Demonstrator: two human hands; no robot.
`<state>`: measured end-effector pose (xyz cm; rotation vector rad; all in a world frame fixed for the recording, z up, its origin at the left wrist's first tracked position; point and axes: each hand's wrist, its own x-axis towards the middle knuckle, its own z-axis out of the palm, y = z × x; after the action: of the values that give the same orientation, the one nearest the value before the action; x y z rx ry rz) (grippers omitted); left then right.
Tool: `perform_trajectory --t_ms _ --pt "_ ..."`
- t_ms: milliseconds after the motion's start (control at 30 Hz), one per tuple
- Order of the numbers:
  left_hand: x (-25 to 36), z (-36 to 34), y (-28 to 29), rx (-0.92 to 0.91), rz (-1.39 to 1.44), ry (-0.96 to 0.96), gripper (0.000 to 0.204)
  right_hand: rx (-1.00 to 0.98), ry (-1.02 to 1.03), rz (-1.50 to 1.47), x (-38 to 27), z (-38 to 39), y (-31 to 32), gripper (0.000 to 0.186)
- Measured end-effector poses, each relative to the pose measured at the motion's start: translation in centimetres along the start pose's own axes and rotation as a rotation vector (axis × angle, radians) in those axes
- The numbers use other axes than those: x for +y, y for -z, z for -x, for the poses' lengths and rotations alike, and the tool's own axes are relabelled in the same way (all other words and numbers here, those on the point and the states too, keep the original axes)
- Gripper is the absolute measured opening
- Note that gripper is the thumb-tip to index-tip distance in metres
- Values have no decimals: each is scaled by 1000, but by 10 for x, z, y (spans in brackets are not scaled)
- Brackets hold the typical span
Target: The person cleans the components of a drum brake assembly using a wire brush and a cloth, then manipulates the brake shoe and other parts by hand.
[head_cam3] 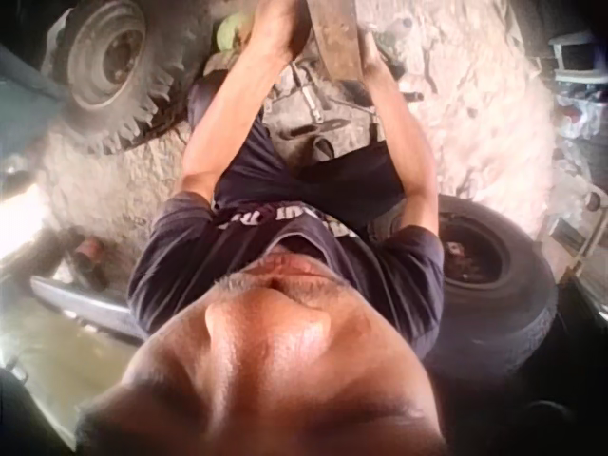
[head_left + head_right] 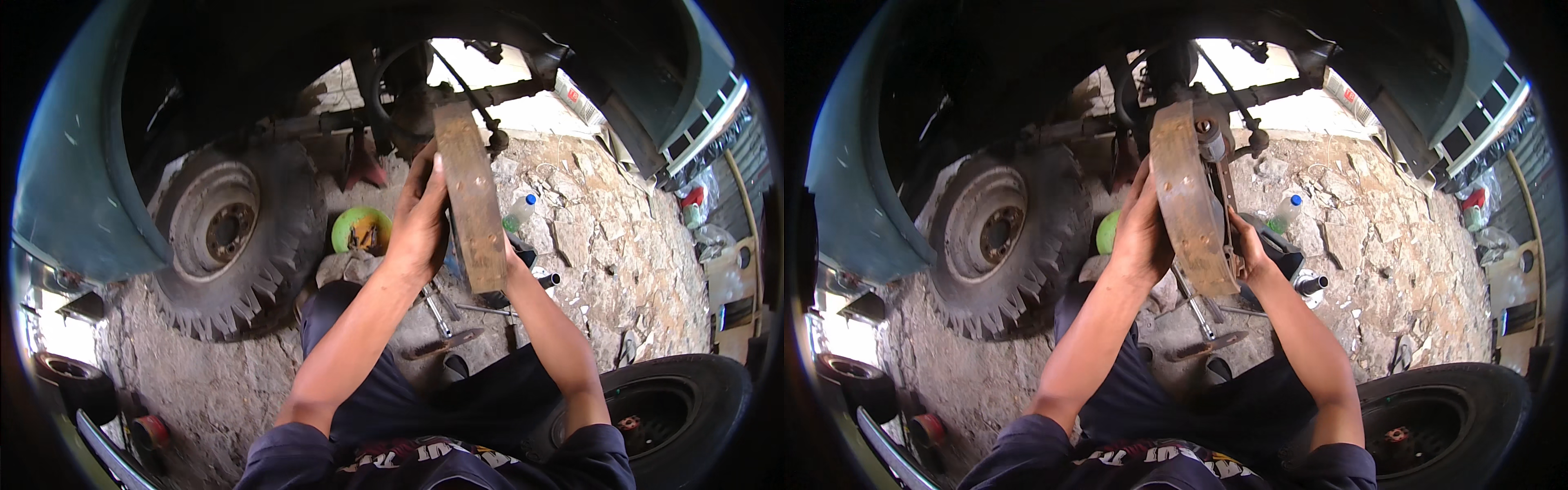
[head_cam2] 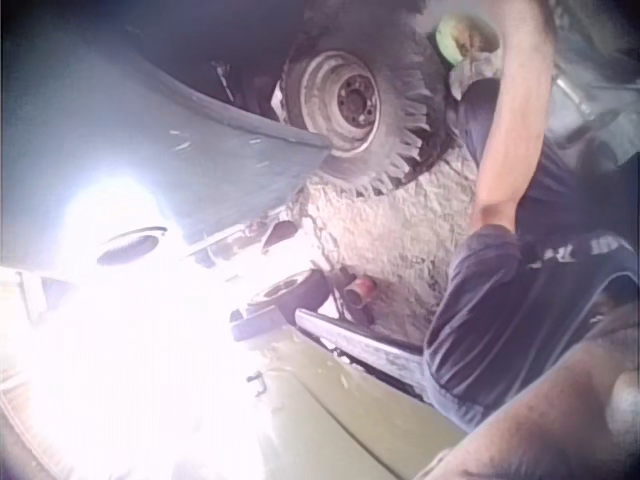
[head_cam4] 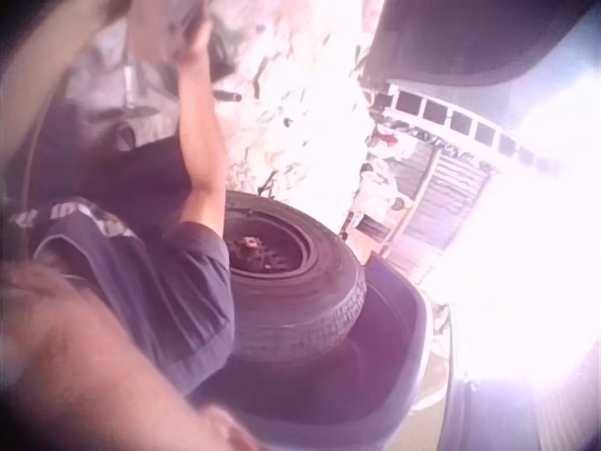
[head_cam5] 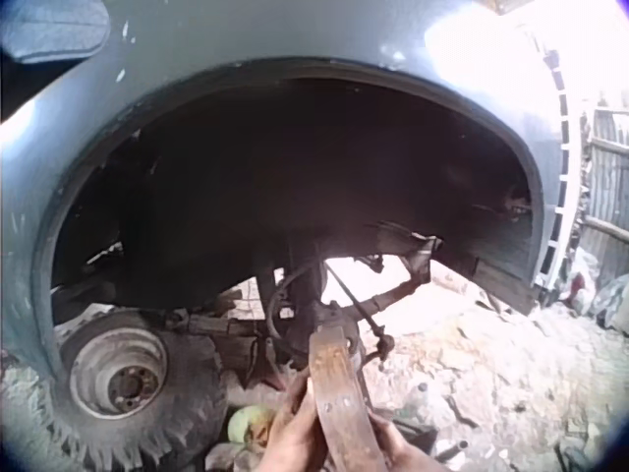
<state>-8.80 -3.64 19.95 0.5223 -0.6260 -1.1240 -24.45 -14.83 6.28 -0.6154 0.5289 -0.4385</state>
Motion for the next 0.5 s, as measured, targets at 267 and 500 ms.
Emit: perform_trajectory --t_ms 267,500 --pt "-9 -10 9 101 -269 -87 50 -280 -28 -511 25 11 -47 57" --pt "-1 -11 13 69 -394 -161 53 -292 -305 -663 31 8 -51 42"
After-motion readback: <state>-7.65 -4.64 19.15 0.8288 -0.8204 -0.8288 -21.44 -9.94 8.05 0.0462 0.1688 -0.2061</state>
